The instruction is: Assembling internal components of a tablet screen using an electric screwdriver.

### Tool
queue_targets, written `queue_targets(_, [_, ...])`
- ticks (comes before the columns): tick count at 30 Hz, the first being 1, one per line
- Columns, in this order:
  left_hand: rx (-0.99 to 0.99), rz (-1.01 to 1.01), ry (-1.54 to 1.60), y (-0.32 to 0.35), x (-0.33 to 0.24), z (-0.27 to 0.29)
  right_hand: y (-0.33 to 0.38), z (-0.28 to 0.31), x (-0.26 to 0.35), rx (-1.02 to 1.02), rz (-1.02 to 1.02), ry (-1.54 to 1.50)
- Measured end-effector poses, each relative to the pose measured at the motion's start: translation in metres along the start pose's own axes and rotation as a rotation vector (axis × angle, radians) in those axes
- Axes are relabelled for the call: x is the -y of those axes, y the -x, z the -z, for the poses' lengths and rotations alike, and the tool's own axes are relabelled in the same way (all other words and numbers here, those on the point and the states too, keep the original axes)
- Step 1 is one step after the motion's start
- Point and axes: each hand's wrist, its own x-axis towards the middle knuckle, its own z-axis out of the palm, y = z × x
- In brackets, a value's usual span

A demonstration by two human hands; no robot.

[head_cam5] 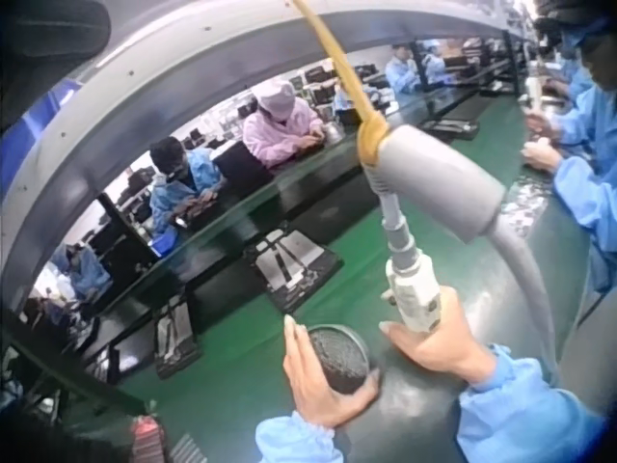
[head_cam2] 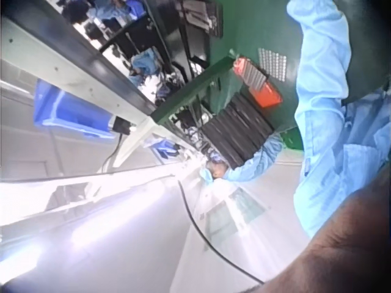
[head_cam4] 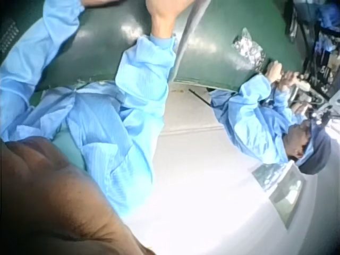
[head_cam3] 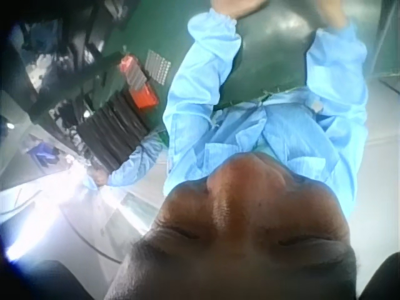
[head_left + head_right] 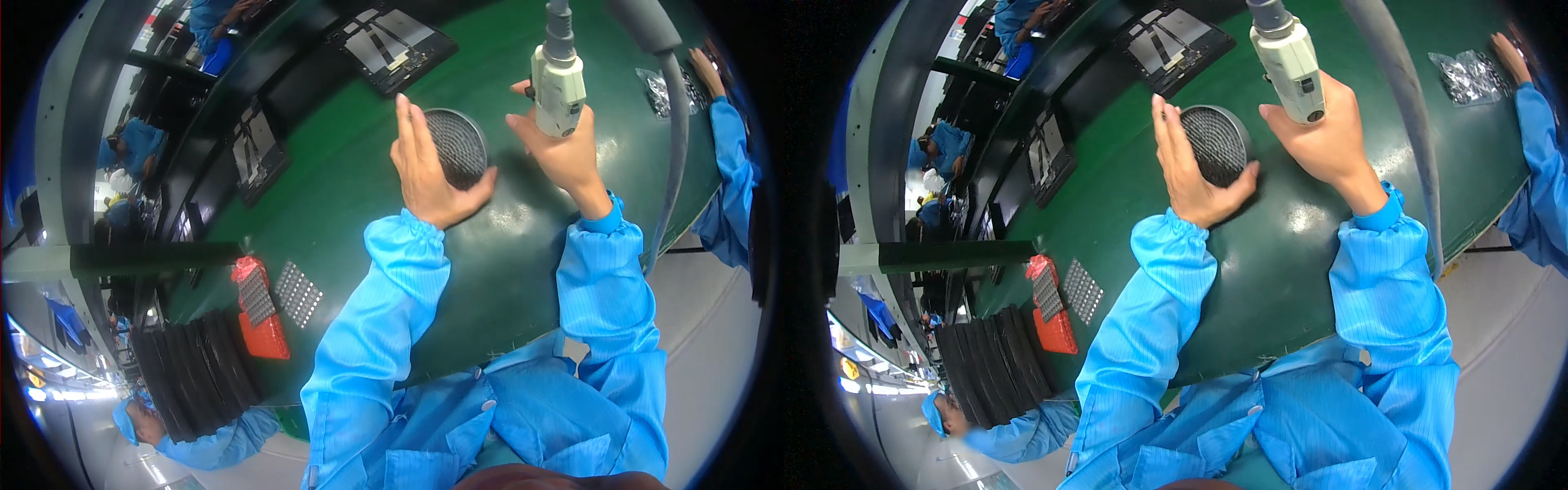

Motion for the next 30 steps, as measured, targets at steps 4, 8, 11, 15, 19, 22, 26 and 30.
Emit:
queue_targets(4, [-0.014, -0.026, -0.071, -0.018, 0.013, -0.01, -0.007, -0.005, 0.002, -0.001, -0.068, -0.073])
queue_targets(8, [0.069, 0.088, -0.191, -0.036, 0.025, -0.013, -0.002, -0.007, -0.001, 0.012, -0.033, -0.01])
queue_targets(11, [0.203, 0.207, -0.193, -0.043, 0.02, -0.015, -0.003, -0.007, -0.006, 0.02, -0.085, -0.057])
queue_targets(15, [0.223, 0.36, -0.32, -0.038, 0.014, -0.016, 0.0, -0.009, -0.005, -0.006, -0.062, -0.087])
queue_targets(19, [0.114, 0.415, -0.125, -0.031, 0.03, 0.003, -0.001, -0.011, -0.008, -0.001, -0.019, -0.064])
queue_targets(22, [0.155, 0.491, -0.038, -0.025, 0.021, 0.023, -0.003, -0.005, -0.013, -0.01, 0.036, 0.006])
queue_targets(26, [0.144, 0.444, 0.015, 0.003, -0.007, 0.026, -0.007, 0.003, -0.015, -0.014, 0.026, 0.044])
queue_targets(30, [0.168, 0.639, 0.364, 0.024, -0.036, 0.021, -0.018, 0.012, -0.02, -0.036, -0.001, 0.098])
